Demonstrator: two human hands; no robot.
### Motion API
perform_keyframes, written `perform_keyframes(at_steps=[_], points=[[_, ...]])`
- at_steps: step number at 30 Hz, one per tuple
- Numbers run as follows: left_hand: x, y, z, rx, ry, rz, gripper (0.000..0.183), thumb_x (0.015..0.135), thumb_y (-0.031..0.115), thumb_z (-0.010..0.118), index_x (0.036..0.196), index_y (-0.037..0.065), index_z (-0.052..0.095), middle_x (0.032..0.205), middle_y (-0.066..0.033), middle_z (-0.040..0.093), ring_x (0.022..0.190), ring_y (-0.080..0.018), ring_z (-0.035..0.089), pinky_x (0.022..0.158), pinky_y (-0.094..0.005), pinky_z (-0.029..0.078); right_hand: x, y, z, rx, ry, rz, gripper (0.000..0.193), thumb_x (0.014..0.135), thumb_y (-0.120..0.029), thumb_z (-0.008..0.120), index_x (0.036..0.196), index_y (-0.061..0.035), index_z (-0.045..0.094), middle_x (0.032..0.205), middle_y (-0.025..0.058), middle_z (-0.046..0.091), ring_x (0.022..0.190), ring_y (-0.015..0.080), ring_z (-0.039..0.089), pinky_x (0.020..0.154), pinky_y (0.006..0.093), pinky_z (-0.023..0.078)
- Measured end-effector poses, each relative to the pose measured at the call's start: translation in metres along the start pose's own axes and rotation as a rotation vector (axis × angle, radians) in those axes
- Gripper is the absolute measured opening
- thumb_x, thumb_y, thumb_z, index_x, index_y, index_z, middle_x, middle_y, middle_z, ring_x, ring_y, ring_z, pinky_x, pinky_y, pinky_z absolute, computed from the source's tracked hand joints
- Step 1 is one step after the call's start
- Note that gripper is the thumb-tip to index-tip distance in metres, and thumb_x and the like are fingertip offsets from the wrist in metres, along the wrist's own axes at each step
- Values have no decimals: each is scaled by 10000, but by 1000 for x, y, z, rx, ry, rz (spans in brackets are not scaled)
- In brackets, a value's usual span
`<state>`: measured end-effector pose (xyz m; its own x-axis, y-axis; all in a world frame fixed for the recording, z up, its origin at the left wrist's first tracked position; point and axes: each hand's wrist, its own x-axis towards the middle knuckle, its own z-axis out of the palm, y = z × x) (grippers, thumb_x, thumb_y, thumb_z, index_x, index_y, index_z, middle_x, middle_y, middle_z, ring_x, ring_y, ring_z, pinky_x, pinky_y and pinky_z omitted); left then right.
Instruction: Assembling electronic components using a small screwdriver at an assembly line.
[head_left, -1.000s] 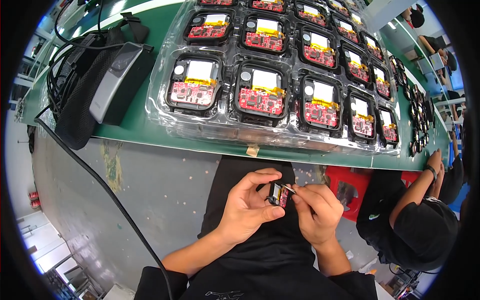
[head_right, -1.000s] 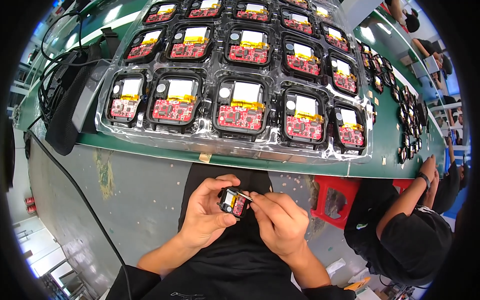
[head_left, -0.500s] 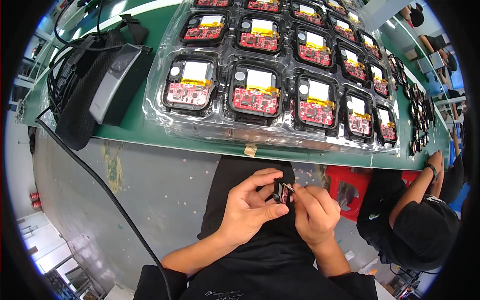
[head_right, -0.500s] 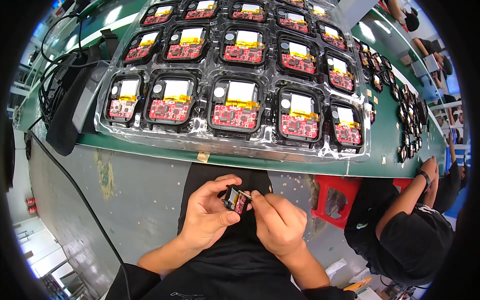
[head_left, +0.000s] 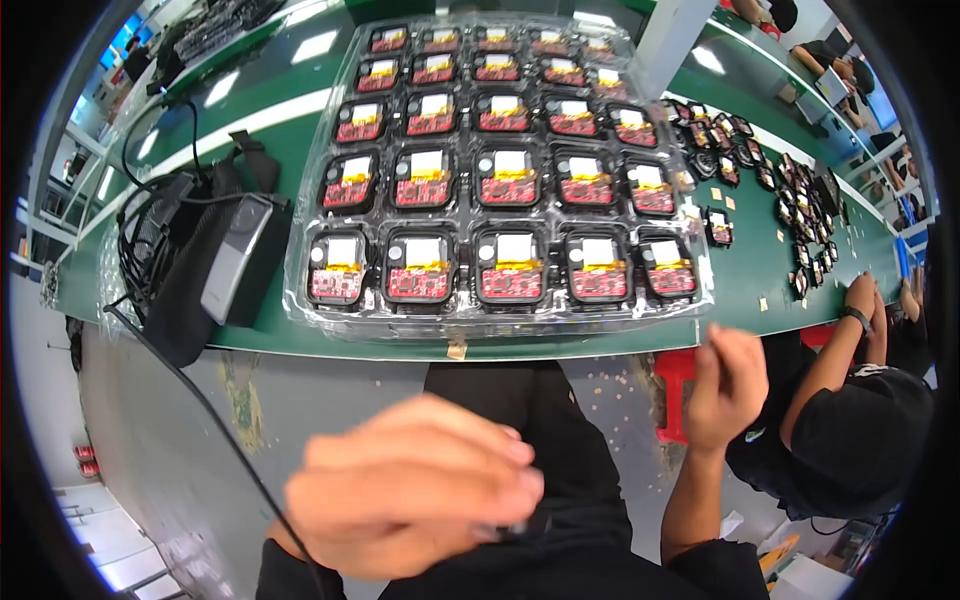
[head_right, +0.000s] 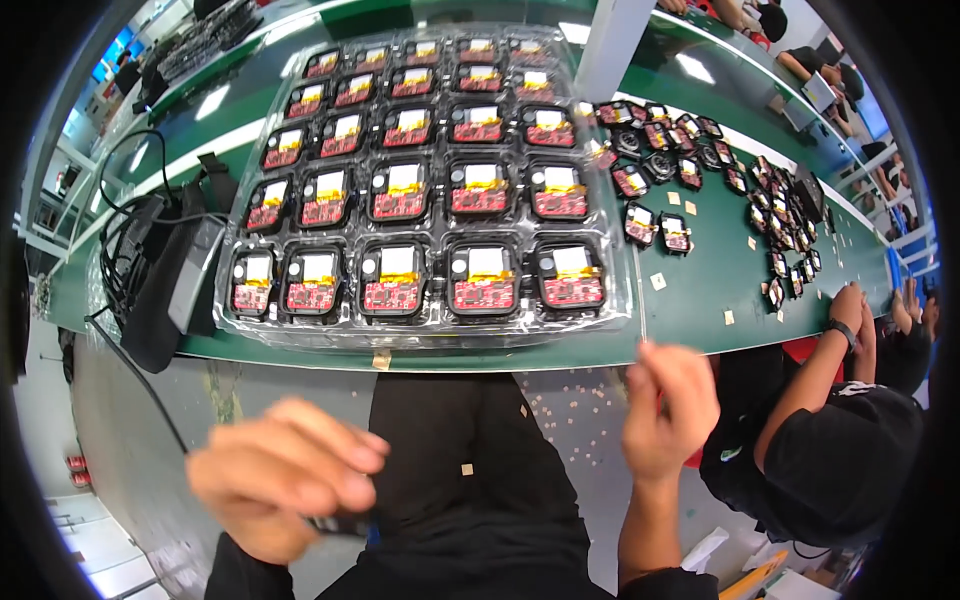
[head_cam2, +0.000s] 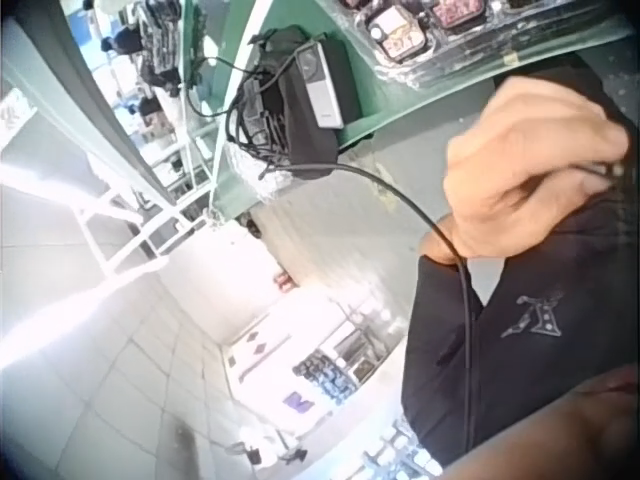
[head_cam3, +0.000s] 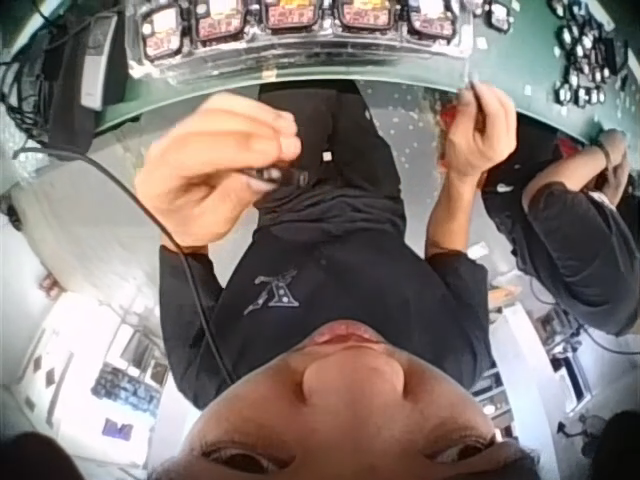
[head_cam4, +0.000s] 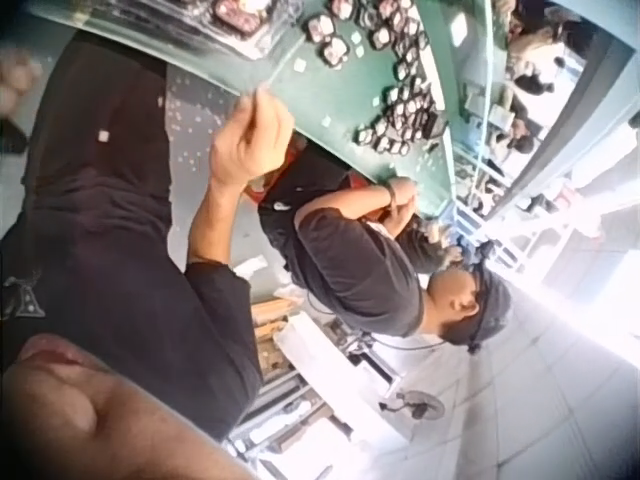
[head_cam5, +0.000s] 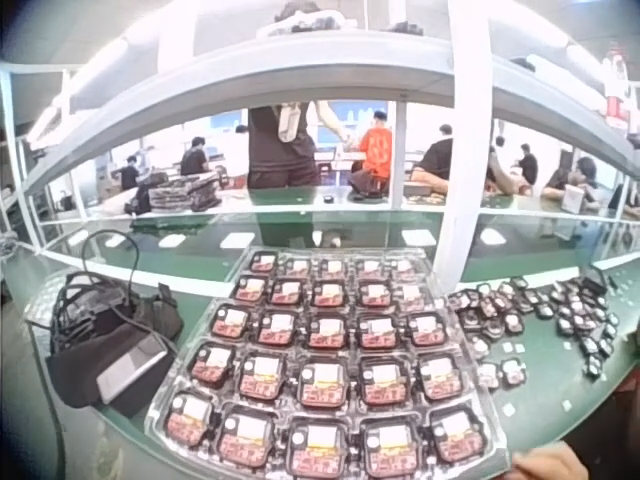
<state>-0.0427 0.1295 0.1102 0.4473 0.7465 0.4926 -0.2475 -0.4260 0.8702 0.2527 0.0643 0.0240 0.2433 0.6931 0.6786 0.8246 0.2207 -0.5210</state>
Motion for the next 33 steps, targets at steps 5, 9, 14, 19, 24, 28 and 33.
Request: perform_keyframes(at_steps=[5,9,14,19,24,28,33], points=[[106,9,-3,125,-69,-57,282,864,-24,725,1128,-59,631,1131,-133,643,891,-181,683,719,-261,533,45,38,5,-172,-34,273,192,921,10,640,1112,16,658,919,121,601,759,226,592,640,326,470],[185,-16,5,562,-142,-50,192,885,86,734,1050,7,678,1016,-62,670,871,-113,682,693,-224,520,52,43,19,-329,-96,231,330,902,-187,731,1196,-59,652,1012,122,568,802,313,622,679,414,499],[237,-78,15,846,-207,75,195,854,123,741,997,-1,693,937,-124,708,864,-217,674,800,-361,536,50,44,16,-392,-136,270,392,892,-234,745,1248,-103,647,1074,114,560,795,279,663,674,415,514],[251,-110,24,842,-166,-53,178,840,143,756,960,20,708,937,-135,700,921,-262,667,844,-380,524,54,38,17,-384,-143,290,454,880,-270,758,1298,-143,636,1126,98,544,731,276,663,656,422,520],[242,-124,23,1141,-170,267,170,840,191,767,907,41,726,1007,-129,657,1037,-341,579,934,-423,479,59,34,14,-429,-263,321,460,849,-326,783,1275,-194,667,1137,93,549,698,292,649,652,436,521],[246,-124,22,1210,-251,339,160,847,195,757,883,41,733,1030,-132,662,1034,-338,586,939,-423,482,59,32,14,-402,-234,323,366,845,-321,790,1158,-150,706,1116,93,573,728,306,663,657,437,522],[247,-108,20,1235,-326,156,145,894,140,681,974,33,738,1093,-156,653,1055,-369,609,928,-447,497,55,37,19,-347,-170,253,312,833,-283,800,1045,-89,678,1031,94,624,787,313,666,686,434,518]])
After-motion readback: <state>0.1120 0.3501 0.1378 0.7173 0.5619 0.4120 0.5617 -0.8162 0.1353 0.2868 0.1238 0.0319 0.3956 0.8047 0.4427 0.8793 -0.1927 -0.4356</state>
